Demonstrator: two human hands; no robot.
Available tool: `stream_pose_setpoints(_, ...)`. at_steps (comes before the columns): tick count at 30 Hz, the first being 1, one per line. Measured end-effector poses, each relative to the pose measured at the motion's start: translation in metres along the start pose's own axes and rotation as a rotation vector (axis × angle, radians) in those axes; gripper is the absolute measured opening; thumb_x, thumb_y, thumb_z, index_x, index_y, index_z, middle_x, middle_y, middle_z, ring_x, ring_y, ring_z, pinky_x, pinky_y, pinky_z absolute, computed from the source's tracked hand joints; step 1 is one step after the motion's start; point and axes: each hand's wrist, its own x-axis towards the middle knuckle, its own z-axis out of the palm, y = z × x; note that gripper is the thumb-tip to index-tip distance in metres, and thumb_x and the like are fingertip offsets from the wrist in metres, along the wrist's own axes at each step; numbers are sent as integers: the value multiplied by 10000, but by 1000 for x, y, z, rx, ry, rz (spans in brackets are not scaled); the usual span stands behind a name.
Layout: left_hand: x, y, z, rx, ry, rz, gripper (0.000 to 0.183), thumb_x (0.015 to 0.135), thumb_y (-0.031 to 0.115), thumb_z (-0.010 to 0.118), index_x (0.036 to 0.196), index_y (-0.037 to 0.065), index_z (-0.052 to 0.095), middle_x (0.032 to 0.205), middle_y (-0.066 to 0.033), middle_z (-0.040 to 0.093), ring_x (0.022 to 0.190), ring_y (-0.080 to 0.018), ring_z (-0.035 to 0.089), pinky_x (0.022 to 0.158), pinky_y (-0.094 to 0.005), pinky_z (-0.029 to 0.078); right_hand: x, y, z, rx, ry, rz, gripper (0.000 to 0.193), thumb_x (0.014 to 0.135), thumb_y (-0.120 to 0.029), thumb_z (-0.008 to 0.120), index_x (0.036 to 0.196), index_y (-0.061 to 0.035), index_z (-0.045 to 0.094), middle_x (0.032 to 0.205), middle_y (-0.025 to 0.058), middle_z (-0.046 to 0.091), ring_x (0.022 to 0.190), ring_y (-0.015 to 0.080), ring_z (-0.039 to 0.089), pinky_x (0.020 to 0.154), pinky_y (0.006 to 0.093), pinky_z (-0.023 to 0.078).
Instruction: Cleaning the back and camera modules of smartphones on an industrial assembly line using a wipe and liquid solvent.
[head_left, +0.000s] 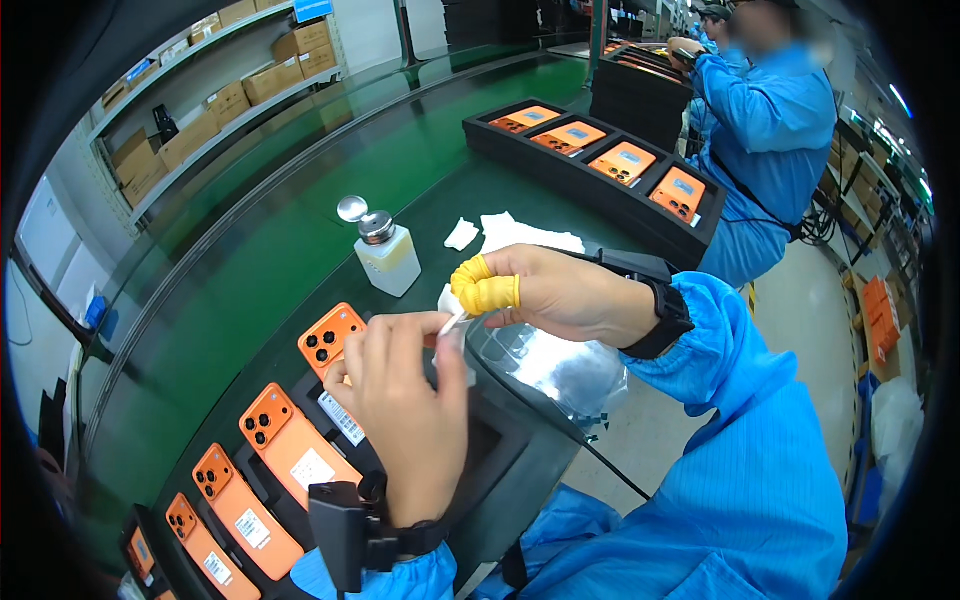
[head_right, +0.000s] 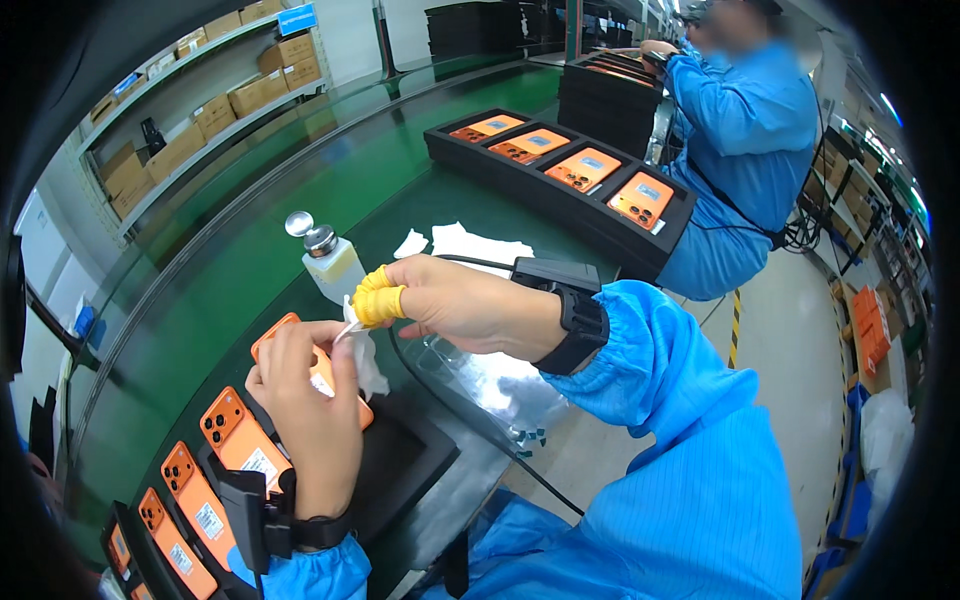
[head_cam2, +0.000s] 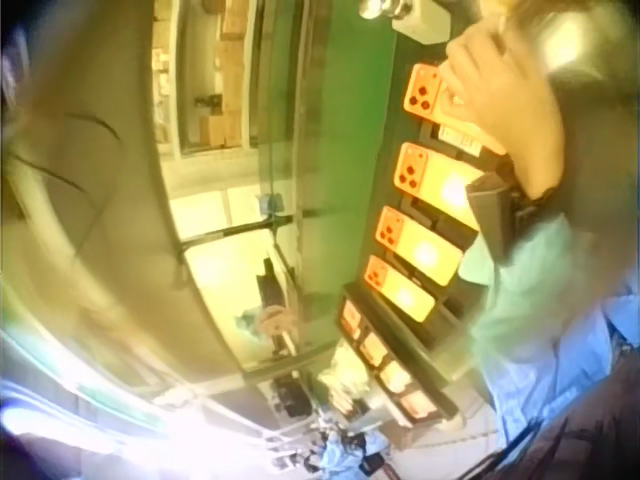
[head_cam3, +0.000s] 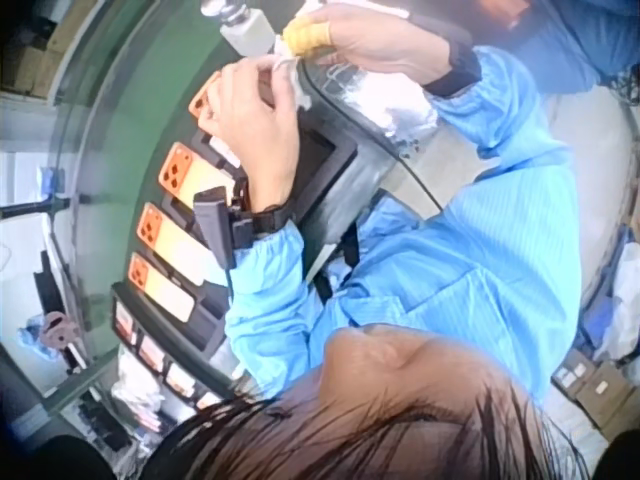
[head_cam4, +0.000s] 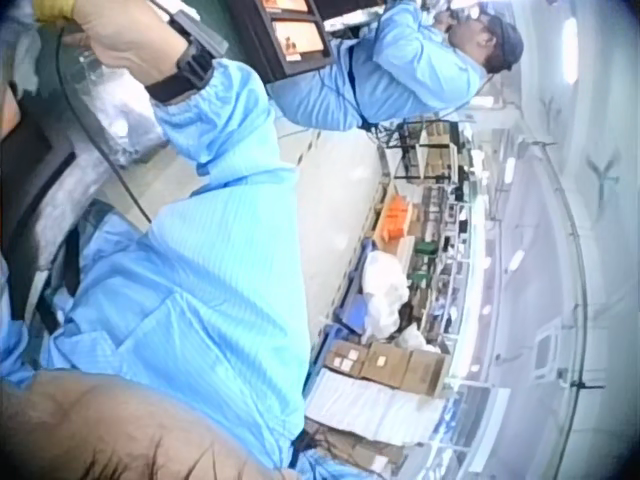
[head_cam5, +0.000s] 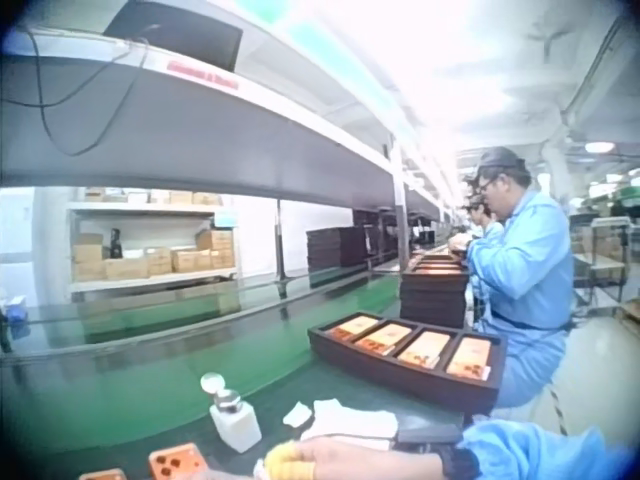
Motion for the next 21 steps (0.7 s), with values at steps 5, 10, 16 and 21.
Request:
stream_pose_setpoints(5, 6, 2, -8, -518, -203, -324, 124, 818, 135, 557, 785, 16, 552, 702, -30, 490, 689, -144, 458, 642, -277, 344, -15, 3, -14, 38, 55, -15, 217, 846, -199, 489, 978, -60, 591, 959, 7, 562, 878, 97, 485, 751, 252, 384)
stream_pose_setpoints(10, 11, -9, -9, -642, -247, -397, 153, 862, 153, 515, 821, 7, 533, 712, -25, 527, 694, -88, 482, 559, -245, 356, -23, -11, -17, -430, 132, -67, 221, 830, -168, 492, 940, 4, 577, 949, 59, 567, 843, 146, 525, 761, 256, 411)
stream_pose_setpoints(16, 22, -8, -14, -651, -298, -389, 195, 883, 148, 480, 825, -33, 523, 700, -49, 580, 635, -63, 508, 568, -200, 372, -26, 27, -8, -560, 531, -516, 240, 825, -125, 565, 1000, -1, 459, 946, 108, 517, 855, 185, 520, 791, 286, 410)
stream_pose_setpoints(21, 25, -7, -15, -642, -367, -459, 201, 886, 158, 483, 817, -25, 528, 649, -29, 571, 581, -43, 479, 543, -190, 355, -49, 54, 24, -745, 556, -869, 408, 754, -220, 653, 1065, -32, 467, 1105, 155, 432, 1052, 308, 409, 908, 367, 339)
